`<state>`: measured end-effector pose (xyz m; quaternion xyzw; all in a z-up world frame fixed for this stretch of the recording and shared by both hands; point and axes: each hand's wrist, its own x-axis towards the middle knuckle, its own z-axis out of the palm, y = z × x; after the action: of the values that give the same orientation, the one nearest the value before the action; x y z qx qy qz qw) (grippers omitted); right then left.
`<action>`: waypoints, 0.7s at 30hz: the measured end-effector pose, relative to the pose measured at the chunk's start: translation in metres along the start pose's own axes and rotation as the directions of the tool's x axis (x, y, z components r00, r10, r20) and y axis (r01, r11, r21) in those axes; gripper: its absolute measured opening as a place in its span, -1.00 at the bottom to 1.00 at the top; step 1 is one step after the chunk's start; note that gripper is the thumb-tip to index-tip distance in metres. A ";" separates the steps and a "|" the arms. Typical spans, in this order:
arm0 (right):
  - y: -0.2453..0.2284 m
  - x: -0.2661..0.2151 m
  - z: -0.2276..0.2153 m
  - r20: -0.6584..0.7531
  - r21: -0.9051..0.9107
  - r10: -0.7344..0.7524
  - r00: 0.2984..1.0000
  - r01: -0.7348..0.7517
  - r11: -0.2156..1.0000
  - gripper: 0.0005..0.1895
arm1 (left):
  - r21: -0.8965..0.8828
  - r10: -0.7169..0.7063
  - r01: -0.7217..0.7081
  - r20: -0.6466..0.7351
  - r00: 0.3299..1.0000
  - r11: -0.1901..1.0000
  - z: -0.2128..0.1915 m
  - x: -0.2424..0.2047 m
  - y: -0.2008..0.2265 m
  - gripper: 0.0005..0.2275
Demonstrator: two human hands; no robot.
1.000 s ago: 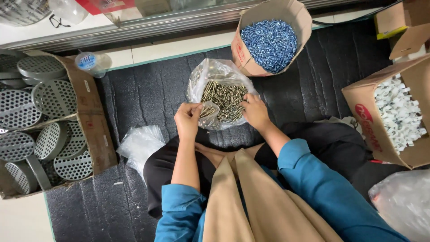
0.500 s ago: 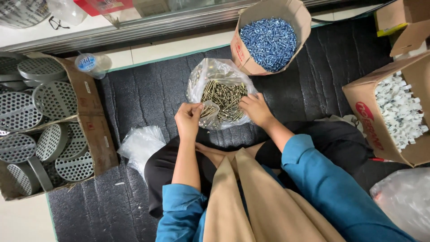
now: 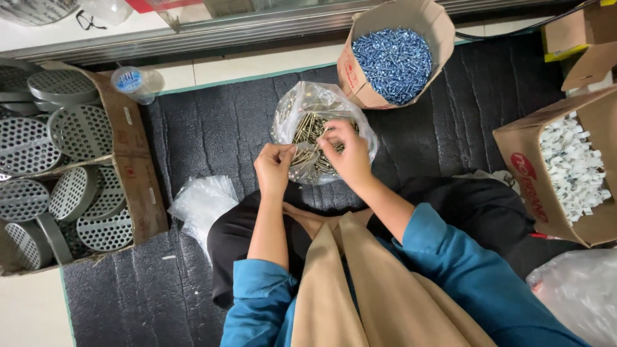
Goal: The person sits on a mat and sorts small brass-colored fasteners from a plastic bag into a small clear plastic cup. The person repeatedly picks up handfuls of fasteners and places them into the cup.
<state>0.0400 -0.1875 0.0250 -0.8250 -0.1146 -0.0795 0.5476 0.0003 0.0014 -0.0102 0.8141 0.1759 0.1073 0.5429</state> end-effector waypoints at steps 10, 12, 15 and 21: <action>-0.012 -0.023 0.034 0.227 -0.295 -0.023 0.974 0.091 0.951 -0.83 | 0.019 0.008 -0.008 0.009 1.000 1.000 -0.003 -0.001 0.005 -0.89; -0.018 -0.024 0.034 0.265 -0.276 0.007 0.964 0.069 0.959 -0.87 | 0.012 0.020 -0.020 0.006 1.000 1.000 -0.002 -0.001 0.004 -0.89; -0.020 -0.023 0.037 0.314 -0.265 0.068 0.947 0.019 0.964 -0.87 | 0.023 0.010 -0.011 0.018 1.000 1.000 -0.003 -0.001 0.003 -0.88; -0.018 -0.017 0.039 0.391 -0.356 0.194 0.900 -0.047 0.933 -0.85 | 0.030 0.002 -0.002 0.021 1.000 1.000 -0.004 -0.001 0.004 -0.89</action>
<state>0.0189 -0.1468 0.0210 -0.9098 -0.1621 0.1156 0.3641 -0.0018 0.0029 -0.0051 0.8233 0.1709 0.0965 0.5325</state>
